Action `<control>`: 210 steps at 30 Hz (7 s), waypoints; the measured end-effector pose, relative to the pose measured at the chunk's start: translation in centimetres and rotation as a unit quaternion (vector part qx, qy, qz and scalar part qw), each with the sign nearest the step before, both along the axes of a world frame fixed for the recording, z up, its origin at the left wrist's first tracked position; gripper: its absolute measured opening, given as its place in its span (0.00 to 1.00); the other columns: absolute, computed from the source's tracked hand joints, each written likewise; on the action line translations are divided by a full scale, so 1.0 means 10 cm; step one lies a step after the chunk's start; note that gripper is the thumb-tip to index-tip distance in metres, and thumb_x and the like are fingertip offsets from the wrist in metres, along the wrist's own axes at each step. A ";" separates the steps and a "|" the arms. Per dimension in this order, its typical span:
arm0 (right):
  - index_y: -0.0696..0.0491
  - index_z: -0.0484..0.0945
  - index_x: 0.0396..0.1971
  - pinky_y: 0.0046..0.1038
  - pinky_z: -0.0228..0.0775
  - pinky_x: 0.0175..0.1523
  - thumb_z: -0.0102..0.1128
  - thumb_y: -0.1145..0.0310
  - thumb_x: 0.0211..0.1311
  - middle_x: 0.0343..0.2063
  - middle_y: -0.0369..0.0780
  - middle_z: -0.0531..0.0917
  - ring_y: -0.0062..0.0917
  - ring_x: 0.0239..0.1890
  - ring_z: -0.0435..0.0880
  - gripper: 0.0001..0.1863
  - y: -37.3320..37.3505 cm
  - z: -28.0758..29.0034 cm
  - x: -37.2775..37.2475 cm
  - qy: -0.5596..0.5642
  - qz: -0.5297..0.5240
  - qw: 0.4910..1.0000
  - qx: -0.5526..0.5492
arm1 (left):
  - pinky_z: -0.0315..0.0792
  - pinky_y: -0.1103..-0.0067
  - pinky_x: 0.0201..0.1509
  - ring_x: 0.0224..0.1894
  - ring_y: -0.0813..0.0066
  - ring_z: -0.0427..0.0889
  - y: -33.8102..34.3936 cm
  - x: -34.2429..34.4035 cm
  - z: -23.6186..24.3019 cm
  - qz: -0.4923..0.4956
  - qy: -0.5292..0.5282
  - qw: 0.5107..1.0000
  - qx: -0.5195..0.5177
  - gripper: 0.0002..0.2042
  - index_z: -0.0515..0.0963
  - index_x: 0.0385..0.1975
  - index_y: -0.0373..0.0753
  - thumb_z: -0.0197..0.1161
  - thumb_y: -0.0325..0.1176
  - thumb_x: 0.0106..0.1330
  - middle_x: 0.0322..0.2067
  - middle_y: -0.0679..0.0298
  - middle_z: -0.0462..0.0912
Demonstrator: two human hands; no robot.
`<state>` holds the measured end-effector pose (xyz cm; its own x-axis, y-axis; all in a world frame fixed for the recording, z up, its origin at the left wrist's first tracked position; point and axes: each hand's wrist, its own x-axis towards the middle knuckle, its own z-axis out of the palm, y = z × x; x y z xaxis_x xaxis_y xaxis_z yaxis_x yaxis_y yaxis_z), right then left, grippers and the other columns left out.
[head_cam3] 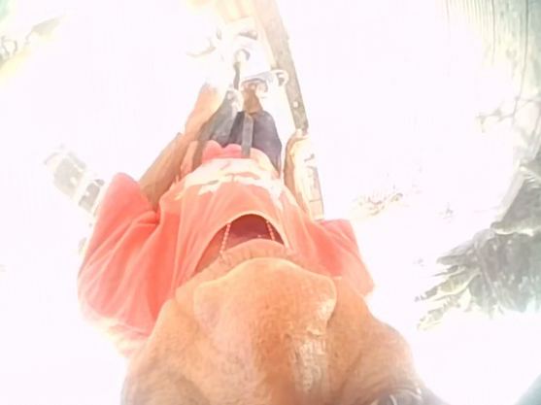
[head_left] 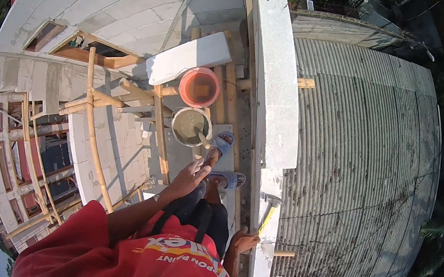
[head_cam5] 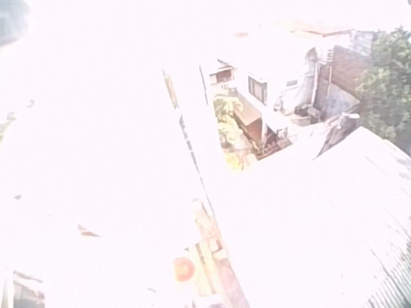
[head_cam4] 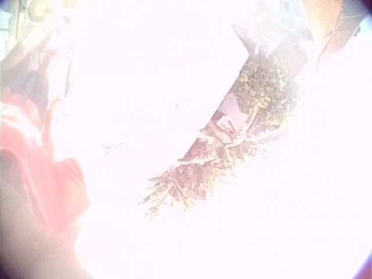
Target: The person applies mortar to the top of a wall using a trowel and positions lightweight concrete blocks. They use a hammer to tap the blocks into alignment and verify the level of the row with a spirit level.
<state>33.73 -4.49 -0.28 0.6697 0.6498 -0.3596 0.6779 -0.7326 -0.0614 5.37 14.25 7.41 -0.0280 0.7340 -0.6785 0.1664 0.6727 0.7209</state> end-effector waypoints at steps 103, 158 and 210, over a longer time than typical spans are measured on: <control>0.58 0.64 0.44 0.52 0.72 0.28 0.44 0.60 0.77 0.23 0.59 0.81 0.60 0.28 0.82 0.15 4.55 1.88 -0.38 0.165 0.349 0.919 0.084 | 0.68 0.66 0.70 0.66 0.47 0.69 2.50 1.27 -0.04 0.071 0.026 0.993 0.086 0.55 0.38 0.76 0.35 0.75 0.42 0.59 0.69 0.43 0.57; 0.50 0.71 0.31 0.22 0.52 0.14 0.58 0.49 0.69 0.14 0.28 0.65 0.12 0.10 0.61 0.19 -1.48 2.05 -2.02 0.389 -0.711 0.565 0.153 | 0.60 0.45 0.69 0.74 0.43 0.55 2.42 0.59 0.05 -0.065 -0.066 0.994 -0.059 0.48 0.33 0.77 0.46 0.53 0.65 0.70 0.77 0.50 0.44; 0.49 0.79 0.36 0.23 0.64 0.19 0.68 0.56 0.58 0.18 0.29 0.72 0.16 0.14 0.71 0.14 0.30 1.22 -4.02 0.190 -0.844 -0.157 0.475 | 0.67 0.59 0.67 0.61 0.33 0.73 0.28 1.95 -0.45 -0.958 0.212 -0.178 0.072 0.39 0.57 0.67 0.20 0.55 0.51 0.70 0.53 0.24 0.73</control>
<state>-6.50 -1.46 11.97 -0.0788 -0.2095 -0.9746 -0.2233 0.9565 -0.1876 24.87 17.04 2.89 -0.0575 -0.3732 -0.9260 -0.5165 -0.7826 0.3475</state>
